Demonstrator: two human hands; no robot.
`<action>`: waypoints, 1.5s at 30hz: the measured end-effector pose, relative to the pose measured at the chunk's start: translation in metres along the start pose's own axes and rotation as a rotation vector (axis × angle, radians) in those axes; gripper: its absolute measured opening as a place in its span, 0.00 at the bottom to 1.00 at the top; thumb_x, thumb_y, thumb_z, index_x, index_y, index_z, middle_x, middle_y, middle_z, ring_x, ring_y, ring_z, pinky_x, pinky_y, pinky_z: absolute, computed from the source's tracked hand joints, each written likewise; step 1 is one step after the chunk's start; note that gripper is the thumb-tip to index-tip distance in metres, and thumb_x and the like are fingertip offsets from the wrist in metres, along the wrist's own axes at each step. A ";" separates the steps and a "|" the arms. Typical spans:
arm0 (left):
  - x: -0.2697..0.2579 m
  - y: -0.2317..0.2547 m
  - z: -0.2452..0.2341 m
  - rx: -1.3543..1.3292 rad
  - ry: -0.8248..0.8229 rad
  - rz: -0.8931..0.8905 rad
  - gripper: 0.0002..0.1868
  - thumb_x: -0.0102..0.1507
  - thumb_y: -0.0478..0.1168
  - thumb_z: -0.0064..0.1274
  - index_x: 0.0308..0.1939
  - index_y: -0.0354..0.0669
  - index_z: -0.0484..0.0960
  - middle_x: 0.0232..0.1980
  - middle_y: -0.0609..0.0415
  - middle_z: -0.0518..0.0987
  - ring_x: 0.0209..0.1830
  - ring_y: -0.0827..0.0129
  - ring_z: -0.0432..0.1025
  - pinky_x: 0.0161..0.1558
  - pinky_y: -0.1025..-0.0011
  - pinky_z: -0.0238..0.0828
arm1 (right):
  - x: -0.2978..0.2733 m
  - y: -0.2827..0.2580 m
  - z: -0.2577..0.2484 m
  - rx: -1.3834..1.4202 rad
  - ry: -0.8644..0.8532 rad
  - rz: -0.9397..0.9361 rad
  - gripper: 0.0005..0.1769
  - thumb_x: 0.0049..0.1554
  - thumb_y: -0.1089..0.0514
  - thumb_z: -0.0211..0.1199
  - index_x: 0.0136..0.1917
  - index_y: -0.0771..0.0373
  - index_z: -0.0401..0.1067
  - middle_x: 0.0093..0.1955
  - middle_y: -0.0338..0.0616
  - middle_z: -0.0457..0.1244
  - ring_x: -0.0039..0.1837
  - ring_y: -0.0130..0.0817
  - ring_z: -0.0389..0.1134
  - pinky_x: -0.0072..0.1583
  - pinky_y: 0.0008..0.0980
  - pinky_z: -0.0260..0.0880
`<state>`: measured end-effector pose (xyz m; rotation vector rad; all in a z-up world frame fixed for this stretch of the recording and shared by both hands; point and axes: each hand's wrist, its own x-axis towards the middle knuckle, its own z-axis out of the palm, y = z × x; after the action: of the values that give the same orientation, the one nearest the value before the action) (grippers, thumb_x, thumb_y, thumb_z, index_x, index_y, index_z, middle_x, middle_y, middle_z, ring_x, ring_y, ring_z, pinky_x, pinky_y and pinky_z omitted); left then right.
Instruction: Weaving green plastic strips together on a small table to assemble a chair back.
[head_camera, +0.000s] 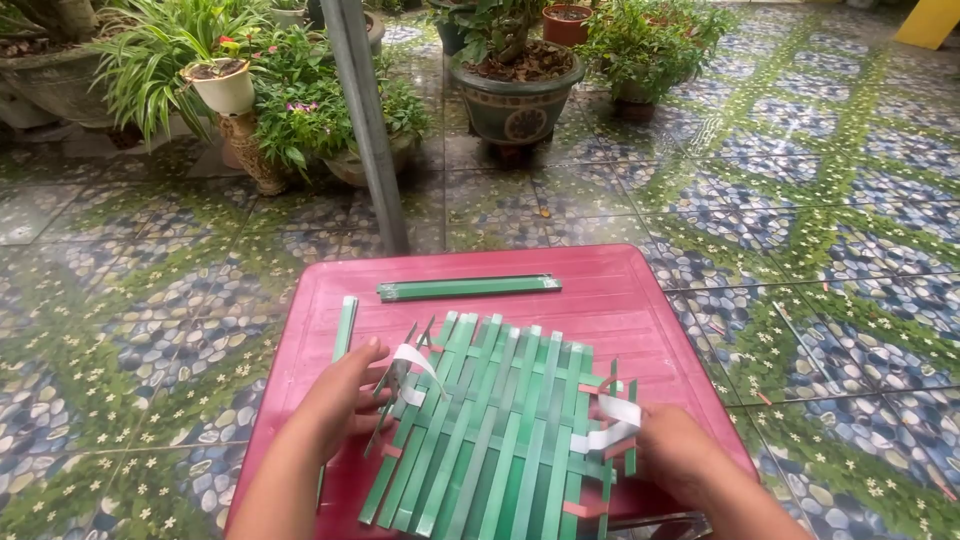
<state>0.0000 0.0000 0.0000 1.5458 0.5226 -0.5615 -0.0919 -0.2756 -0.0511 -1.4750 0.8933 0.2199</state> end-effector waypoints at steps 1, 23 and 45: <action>-0.001 0.002 0.001 -0.001 -0.002 -0.001 0.24 0.57 0.50 0.37 0.53 0.46 0.70 0.56 0.52 0.68 0.48 0.61 0.64 0.40 0.63 0.66 | -0.009 -0.007 0.003 -0.001 0.003 0.000 0.17 0.49 0.61 0.48 0.43 0.70 0.77 0.29 0.65 0.64 0.34 0.47 0.61 0.41 0.30 0.48; 0.022 0.004 -0.005 -0.049 -0.111 0.428 0.08 0.58 0.43 0.50 0.33 0.43 0.75 0.26 0.58 0.67 0.23 0.74 0.54 0.28 0.77 0.49 | -0.011 -0.057 -0.013 0.010 -0.022 -0.519 0.10 0.46 0.63 0.62 0.42 0.69 0.73 0.32 0.51 0.63 0.34 0.38 0.61 0.37 0.33 0.58; -0.025 0.006 -0.010 -0.076 -0.167 0.860 0.09 0.51 0.35 0.53 0.34 0.36 0.79 0.30 0.50 0.80 0.30 0.69 0.73 0.33 0.72 0.75 | -0.043 -0.074 -0.010 0.103 0.119 -0.515 0.13 0.46 0.73 0.54 0.47 0.75 0.70 0.45 0.60 0.66 0.46 0.52 0.67 0.45 0.49 0.67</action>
<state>-0.0150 0.0095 0.0207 1.4669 -0.2611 0.0010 -0.0781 -0.2790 0.0335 -1.5802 0.5802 -0.2927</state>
